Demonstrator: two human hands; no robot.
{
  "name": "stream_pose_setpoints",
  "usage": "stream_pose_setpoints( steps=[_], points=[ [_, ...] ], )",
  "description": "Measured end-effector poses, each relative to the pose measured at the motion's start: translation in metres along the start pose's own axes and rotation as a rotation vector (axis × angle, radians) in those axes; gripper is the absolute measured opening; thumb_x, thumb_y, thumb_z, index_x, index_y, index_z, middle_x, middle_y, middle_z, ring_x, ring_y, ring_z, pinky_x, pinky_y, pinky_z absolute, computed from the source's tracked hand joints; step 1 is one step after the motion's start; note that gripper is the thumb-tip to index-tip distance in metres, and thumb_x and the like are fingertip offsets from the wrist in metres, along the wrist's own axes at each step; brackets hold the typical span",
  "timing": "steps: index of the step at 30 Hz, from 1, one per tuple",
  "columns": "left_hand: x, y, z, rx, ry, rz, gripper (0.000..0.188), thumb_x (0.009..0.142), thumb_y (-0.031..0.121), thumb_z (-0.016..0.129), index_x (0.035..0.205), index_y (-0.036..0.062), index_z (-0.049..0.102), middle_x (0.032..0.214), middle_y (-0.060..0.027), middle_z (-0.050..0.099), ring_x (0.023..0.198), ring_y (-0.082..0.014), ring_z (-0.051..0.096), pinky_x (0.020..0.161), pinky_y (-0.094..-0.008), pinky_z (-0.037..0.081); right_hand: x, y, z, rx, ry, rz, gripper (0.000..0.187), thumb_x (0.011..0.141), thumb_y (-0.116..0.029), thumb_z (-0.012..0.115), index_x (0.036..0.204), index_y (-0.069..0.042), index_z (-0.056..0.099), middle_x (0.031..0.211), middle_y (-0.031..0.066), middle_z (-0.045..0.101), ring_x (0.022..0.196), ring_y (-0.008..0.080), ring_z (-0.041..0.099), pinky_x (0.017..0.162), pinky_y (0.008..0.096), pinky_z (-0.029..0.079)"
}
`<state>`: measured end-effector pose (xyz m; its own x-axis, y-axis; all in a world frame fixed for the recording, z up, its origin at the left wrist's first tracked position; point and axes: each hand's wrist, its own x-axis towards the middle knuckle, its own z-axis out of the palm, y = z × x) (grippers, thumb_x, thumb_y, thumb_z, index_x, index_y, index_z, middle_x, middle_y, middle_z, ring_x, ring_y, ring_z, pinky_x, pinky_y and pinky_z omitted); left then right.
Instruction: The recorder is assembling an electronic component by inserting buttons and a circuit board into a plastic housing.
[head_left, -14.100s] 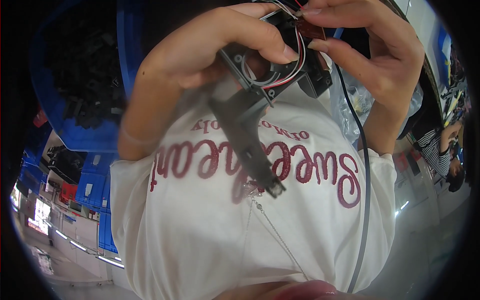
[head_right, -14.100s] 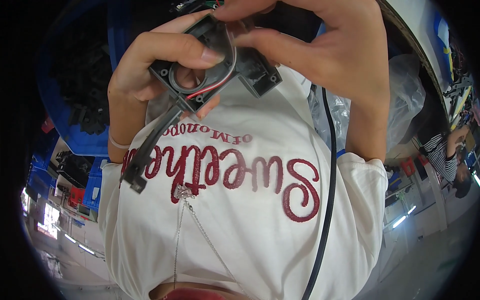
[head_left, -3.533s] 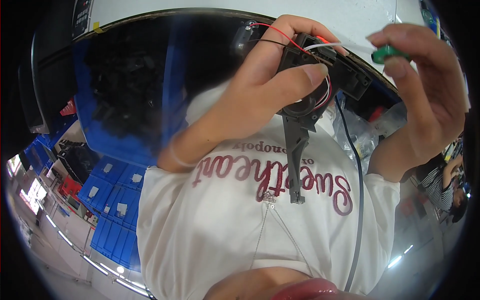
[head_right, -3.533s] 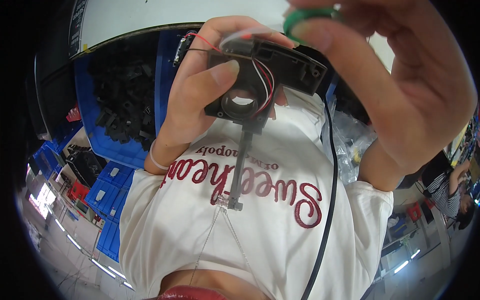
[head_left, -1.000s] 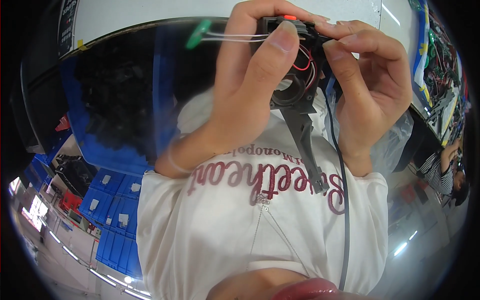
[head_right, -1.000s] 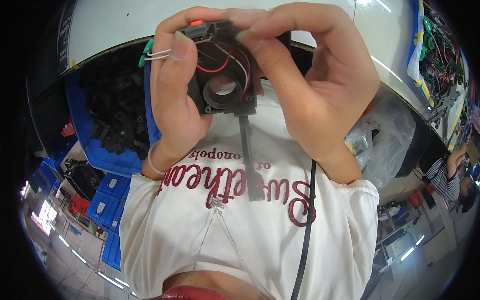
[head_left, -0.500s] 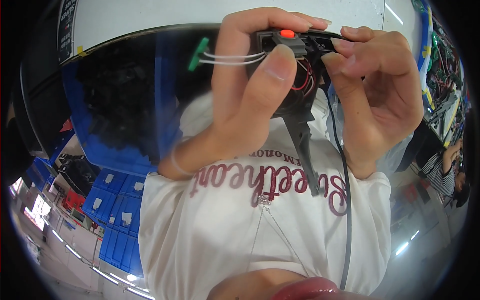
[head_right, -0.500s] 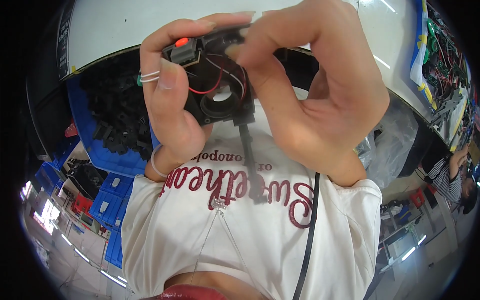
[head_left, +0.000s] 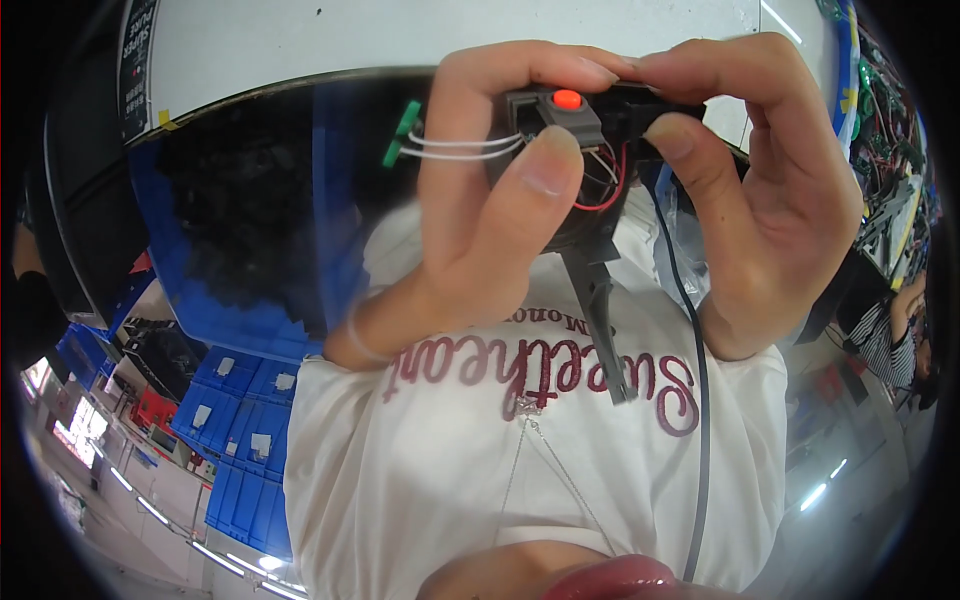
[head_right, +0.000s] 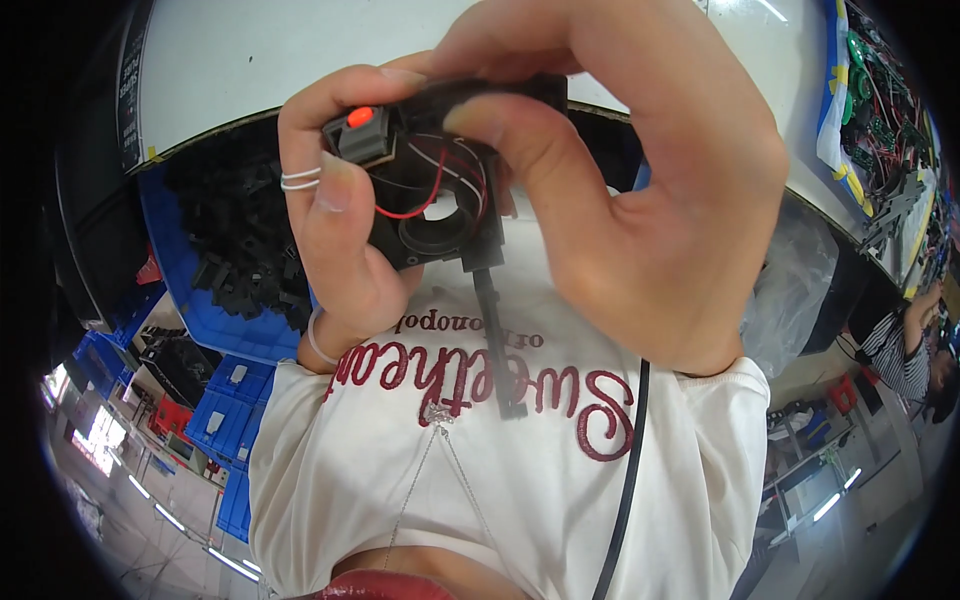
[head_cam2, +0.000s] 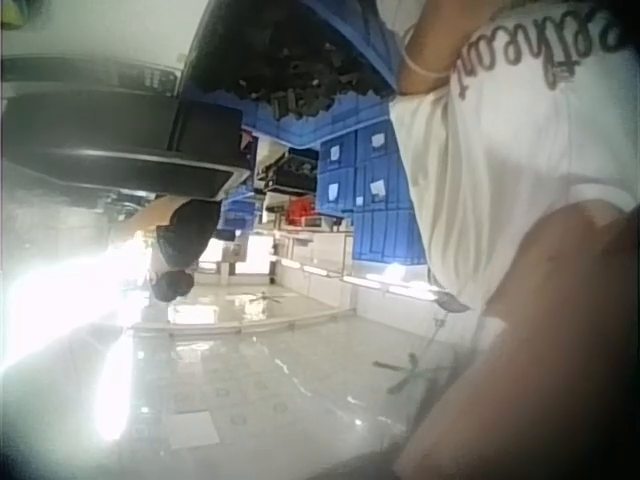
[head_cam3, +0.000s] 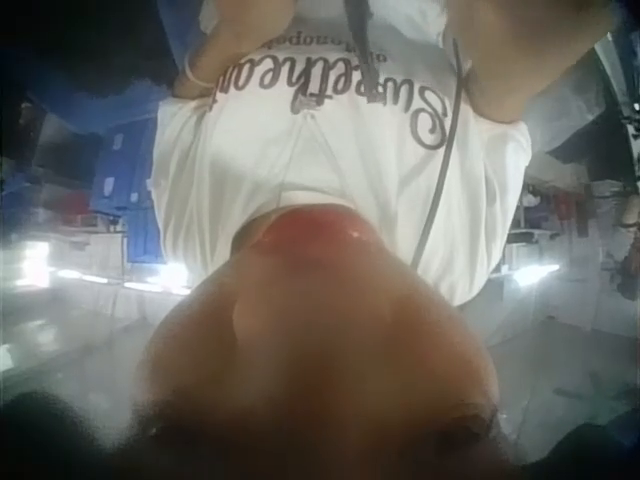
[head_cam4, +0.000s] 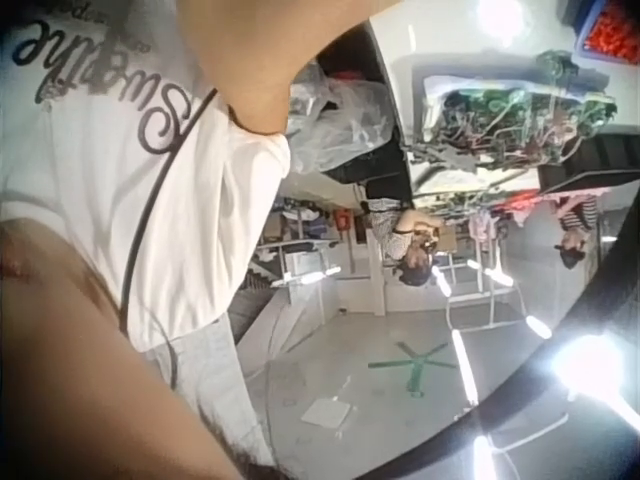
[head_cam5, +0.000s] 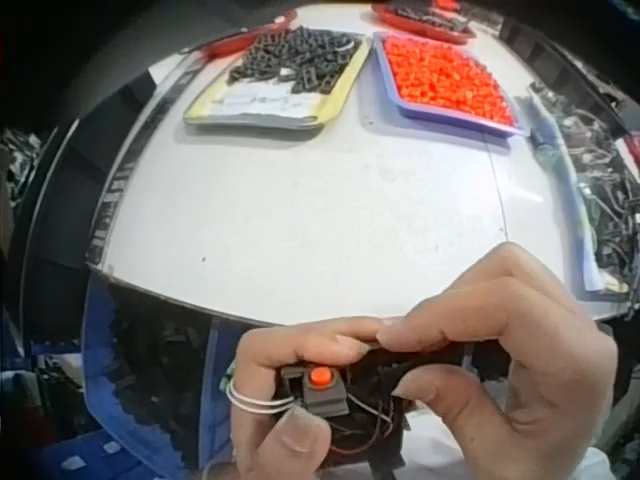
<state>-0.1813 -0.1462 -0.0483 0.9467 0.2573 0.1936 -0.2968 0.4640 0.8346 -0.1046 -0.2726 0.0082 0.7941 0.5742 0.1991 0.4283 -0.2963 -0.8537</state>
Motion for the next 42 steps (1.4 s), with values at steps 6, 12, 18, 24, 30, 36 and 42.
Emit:
stream_pose_setpoints(
  steps=[6,12,18,24,30,36,42],
  points=[
    [0.004,0.001,0.004,-0.06,0.004,-0.041,0.033,0.094,0.018,0.047,0.117,-0.0048,0.038,0.117,-0.0232,0.051,0.104,-0.0204,0.053,0.09,-0.0316,0.043,-0.002,0.0,-0.004,0.008,0.03,-0.05,0.013,0.07,0.007,0.066,0.083,0.006,0.063,0.098,0.0159,0.059,0.092,0.0202,0.056,0.082,0.0272,0.042],
    [0.003,-0.008,-0.003,0.022,0.009,0.001,0.033,0.094,0.019,0.047,0.115,-0.0055,0.038,0.116,-0.023,0.051,0.106,-0.0221,0.053,0.092,-0.033,0.042,-0.004,0.016,0.005,-0.057,-0.043,-0.03,0.018,0.067,0.013,0.065,0.084,0.007,0.062,0.098,0.0162,0.058,0.093,0.0213,0.056,0.083,0.028,0.042],
    [0.009,0.002,0.01,-0.109,0.044,-0.247,0.022,0.096,0.013,0.047,0.114,0.0005,0.043,0.094,-0.0045,0.055,0.074,-0.003,0.047,0.067,-0.0182,0.04,0.038,-0.011,-0.032,-0.128,-0.242,0.171,0.016,0.076,-0.014,0.071,0.083,-0.002,0.063,0.083,0.0122,0.057,0.078,0.0174,0.055,0.072,0.0277,0.043],
    [0.008,-0.003,0.015,-0.111,-0.048,-0.351,0.024,0.095,0.015,0.05,0.114,0.0016,0.045,0.09,-0.0016,0.052,0.077,-0.0053,0.048,0.068,-0.02,0.04,0.103,-0.041,-0.013,-0.234,-0.821,0.028,0.036,0.092,-0.03,0.054,0.102,0.004,0.063,0.085,0.0126,0.066,0.078,0.0183,0.062,0.072,0.0305,0.048],
    [0.006,-0.007,0.01,-0.005,-0.067,-0.354,0.028,0.093,0.014,0.053,0.118,0.0027,0.048,0.103,-0.0047,0.051,0.093,-0.0112,0.049,0.082,-0.0245,0.041,0.121,-0.029,0.02,-0.267,-1.363,0.125,0.026,0.088,-0.019,0.051,0.092,-0.002,0.069,0.071,0.0097,0.065,0.056,0.0186,0.058,0.052,0.0279,0.046],
    [0.001,-0.017,-0.004,0.152,0.01,-0.361,0.03,0.09,0.012,0.058,0.117,0.0003,0.051,0.114,-0.009,0.051,0.106,-0.0163,0.049,0.091,-0.028,0.039,0.117,-0.035,0.024,-0.357,-1.439,0.065,0.024,0.085,-0.018,0.052,0.092,-0.002,0.07,0.07,0.0098,0.065,0.057,0.0196,0.058,0.055,0.0304,0.047],
    [0.023,-0.02,0.02,0.172,0.075,-0.275,0.029,0.093,0.016,0.055,0.118,0.0005,0.054,0.115,-0.0096,0.056,0.109,-0.0151,0.051,0.093,-0.0254,0.039,0.142,-0.027,0.019,-0.319,-1.587,-0.123,0.023,0.083,-0.017,0.054,0.092,-0.003,0.07,0.069,0.0098,0.065,0.058,0.0206,0.058,0.057,0.0329,0.047]
  ],
)
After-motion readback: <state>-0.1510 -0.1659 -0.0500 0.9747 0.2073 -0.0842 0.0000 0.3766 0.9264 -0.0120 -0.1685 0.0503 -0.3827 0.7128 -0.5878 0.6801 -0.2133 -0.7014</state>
